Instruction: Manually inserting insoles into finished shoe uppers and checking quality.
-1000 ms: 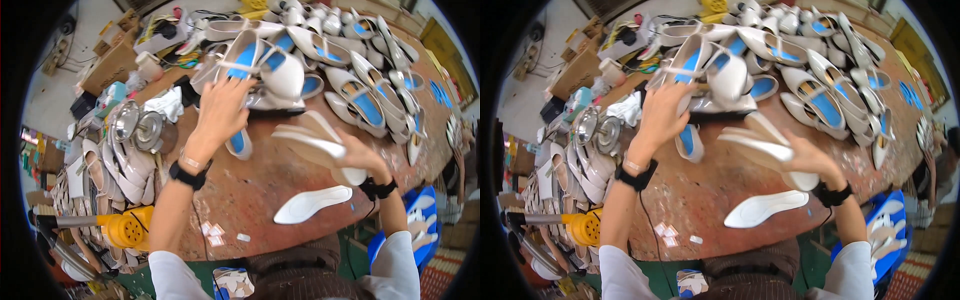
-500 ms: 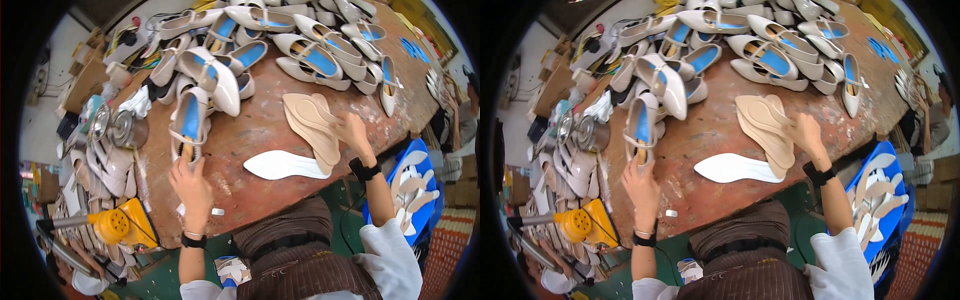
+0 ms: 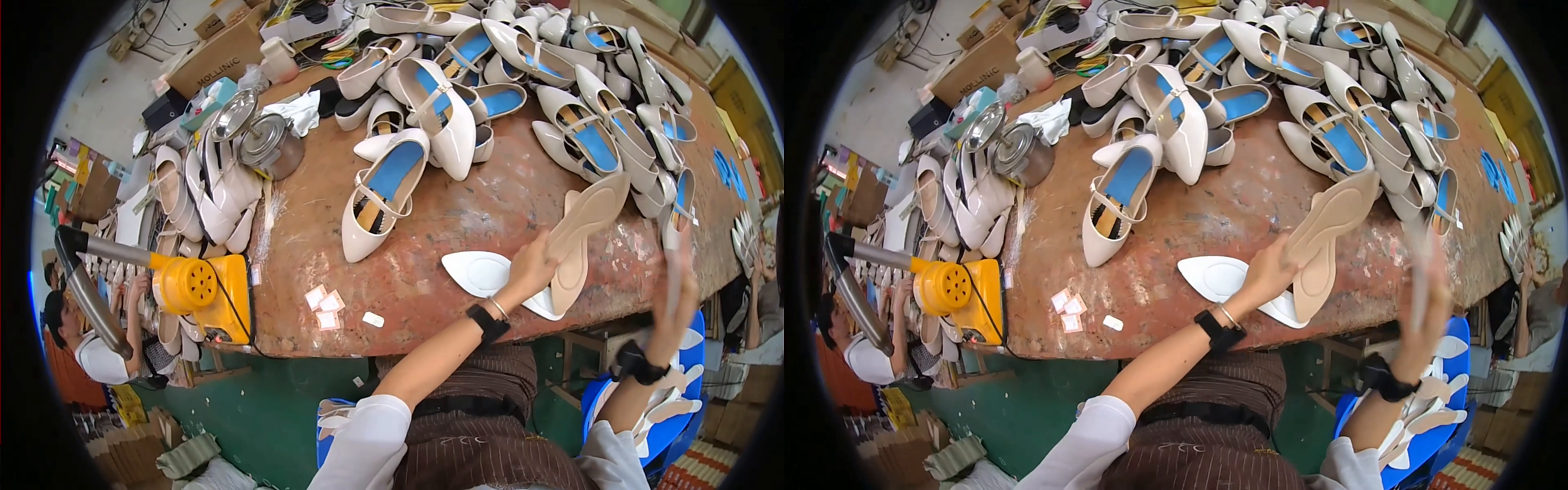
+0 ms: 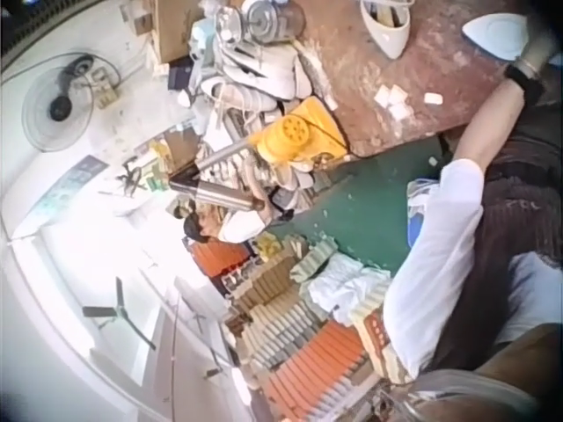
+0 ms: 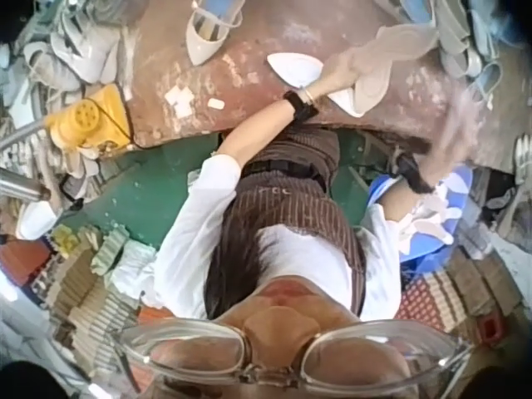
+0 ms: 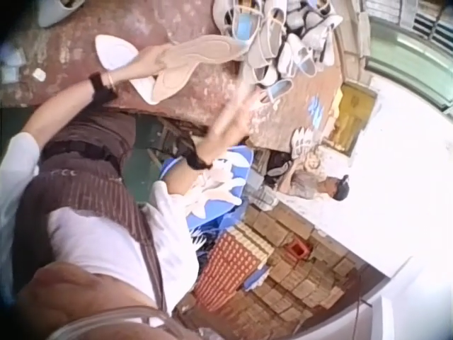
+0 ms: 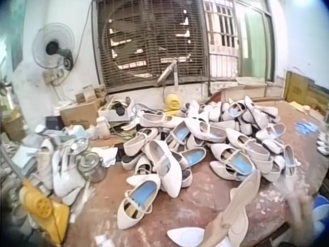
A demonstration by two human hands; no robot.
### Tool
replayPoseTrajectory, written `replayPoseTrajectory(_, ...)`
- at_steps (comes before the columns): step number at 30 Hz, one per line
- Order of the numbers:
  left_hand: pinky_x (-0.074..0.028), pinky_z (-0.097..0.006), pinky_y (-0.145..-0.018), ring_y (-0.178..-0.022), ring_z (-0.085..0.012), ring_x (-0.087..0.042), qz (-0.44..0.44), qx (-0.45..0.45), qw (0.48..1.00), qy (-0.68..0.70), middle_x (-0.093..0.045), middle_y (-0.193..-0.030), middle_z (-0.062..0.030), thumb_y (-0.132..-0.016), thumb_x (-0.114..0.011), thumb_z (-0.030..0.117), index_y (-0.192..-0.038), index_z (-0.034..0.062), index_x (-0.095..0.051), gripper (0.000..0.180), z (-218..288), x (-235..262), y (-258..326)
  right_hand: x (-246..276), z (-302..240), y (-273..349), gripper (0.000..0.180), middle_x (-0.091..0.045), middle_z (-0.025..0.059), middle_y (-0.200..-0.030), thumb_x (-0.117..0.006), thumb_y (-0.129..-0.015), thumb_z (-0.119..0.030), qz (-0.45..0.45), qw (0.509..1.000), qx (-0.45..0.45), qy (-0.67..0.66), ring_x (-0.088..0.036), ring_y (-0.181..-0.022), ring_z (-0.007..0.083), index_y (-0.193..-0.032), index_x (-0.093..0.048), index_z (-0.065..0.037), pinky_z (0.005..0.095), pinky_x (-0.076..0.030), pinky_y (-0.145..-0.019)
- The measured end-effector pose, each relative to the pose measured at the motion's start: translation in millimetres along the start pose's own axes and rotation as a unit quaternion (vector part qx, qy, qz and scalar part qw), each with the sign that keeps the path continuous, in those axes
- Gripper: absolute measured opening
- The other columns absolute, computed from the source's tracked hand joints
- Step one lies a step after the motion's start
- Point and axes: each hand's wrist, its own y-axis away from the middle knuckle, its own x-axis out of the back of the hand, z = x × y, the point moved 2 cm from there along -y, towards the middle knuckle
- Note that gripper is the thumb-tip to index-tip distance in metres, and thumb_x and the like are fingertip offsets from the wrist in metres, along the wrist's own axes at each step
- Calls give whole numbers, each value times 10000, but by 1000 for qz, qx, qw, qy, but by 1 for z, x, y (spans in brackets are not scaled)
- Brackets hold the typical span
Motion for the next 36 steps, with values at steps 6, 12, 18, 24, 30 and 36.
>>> replayPoseTrajectory(6, -433, -509, -976, -1153, -439, -523, 287, -155, 899, -292, -540, -1252, -230, -848, -743, 303, -1366, -8, -461, 666, 44, 42, 15, -9, -57, 48, 494, -589, 20, -1281, -600, -931, -154, -203, 919, 208, -264, -602, -998, 185, -1412, -490, -148, 353, -508, -763)
replayPoseTrajectory(12, -394, -452, -1027, -1218, -389, -484, 511, -50, 857, -46, -484, -1308, -252, -841, -773, 327, -1344, -97, -381, 766, 45, 150, 7, -36, 134, 67, 304, -698, 68, -1016, -546, -988, -230, -46, 944, -218, -244, -661, -869, 190, -1238, -630, -78, 385, -542, -760)
replayPoseTrajectory(18, -404, -337, -683, -1002, -134, -552, 361, 64, 865, 344, -650, -1045, 6, -865, -728, 431, -1093, 176, -663, 347, 33, 246, -2, -84, 233, 20, 360, -677, 56, -756, -617, -987, -367, -70, 906, -357, 215, -635, -684, 133, -959, -682, -14, 297, -531, -679)
replayPoseTrajectory(24, -476, -271, -608, -703, -101, -622, 346, -115, 923, 120, -672, -780, -35, -835, -769, 84, -939, -16, -621, 207, 93, 300, 92, 19, 160, -38, 331, -700, 42, -891, -627, -969, -334, 175, 909, -203, 318, -674, -785, 136, -1027, -683, -14, 264, -523, -695)
replayPoseTrajectory(30, -486, -424, -946, -1105, -327, -601, 136, -19, 820, -555, -608, -1214, -161, -728, -757, 40, -1108, 0, -603, 412, 42, 296, 88, -19, 142, -17, 416, -686, 196, -1139, -559, -971, -194, 133, 977, -150, 73, -711, -884, 231, -1290, -512, 68, 332, -579, -851)
replayPoseTrajectory(36, -395, -478, -1083, -1301, -460, -439, 129, -272, 852, -428, -457, -1383, -291, -679, -807, 33, -1467, 21, -337, 918, 53, 222, -20, -59, 151, 14, 594, -603, 266, -1247, -486, -963, -256, 91, 966, -173, -170, -573, -1198, 378, -1485, -314, -33, 513, -410, -1110)
